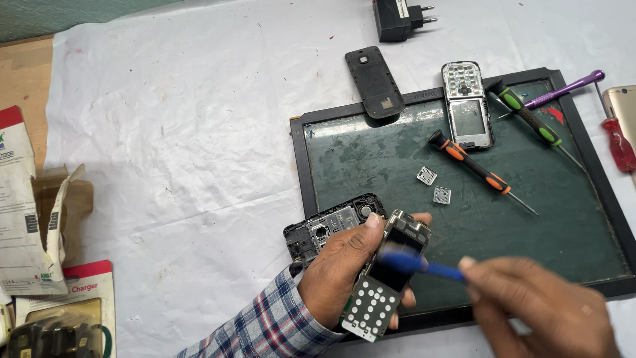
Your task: The person pries open the housing of a mobile phone using a screwdriver, removes the internal speaker and separates the green circuit board from the casing. They then clean the board and keypad with a blue brush and reassemble the keypad and board into the housing.
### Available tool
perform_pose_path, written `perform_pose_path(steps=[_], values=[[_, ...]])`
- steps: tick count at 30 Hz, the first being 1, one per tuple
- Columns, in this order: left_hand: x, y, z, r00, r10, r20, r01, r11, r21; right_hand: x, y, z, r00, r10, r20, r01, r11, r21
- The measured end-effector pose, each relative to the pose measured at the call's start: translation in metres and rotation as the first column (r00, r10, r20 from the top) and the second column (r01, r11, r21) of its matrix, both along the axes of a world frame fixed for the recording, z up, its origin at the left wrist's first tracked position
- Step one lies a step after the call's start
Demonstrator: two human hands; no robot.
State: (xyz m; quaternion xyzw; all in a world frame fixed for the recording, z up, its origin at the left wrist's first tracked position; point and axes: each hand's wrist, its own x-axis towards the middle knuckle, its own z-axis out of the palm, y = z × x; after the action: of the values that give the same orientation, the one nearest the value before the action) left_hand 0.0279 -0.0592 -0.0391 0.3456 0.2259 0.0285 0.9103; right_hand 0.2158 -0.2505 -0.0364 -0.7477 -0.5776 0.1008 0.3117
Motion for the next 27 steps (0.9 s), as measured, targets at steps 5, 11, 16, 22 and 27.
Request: perform_pose_path(steps=[5,11,16,22,27], values=[[0.0,-0.004,-0.004,0.998,0.008,0.064,-0.006,0.999,-0.031,-0.004,0.003,0.003,0.998,0.057,0.022,-0.057,0.998,0.014],[-0.001,-0.006,-0.009,0.995,0.022,0.101,-0.013,0.996,-0.088,0.007,-0.007,-0.013,0.997,-0.042,0.058,0.038,0.996,0.076],[-0.002,-0.008,-0.01,0.99,0.048,0.131,-0.038,0.996,-0.082,0.024,-0.04,-0.064,0.99,-0.139,-0.018,0.113,0.867,-0.485],[-0.005,-0.004,-0.012,0.985,0.018,0.172,-0.008,0.998,-0.058,0.091,-0.073,-0.139,0.853,-0.218,-0.473,0.212,0.975,-0.067],[-0.004,-0.01,-0.017,0.984,-0.008,0.176,0.023,0.997,-0.079,0.115,-0.087,-0.164,0.826,-0.201,-0.527,0.29,0.952,0.092]])
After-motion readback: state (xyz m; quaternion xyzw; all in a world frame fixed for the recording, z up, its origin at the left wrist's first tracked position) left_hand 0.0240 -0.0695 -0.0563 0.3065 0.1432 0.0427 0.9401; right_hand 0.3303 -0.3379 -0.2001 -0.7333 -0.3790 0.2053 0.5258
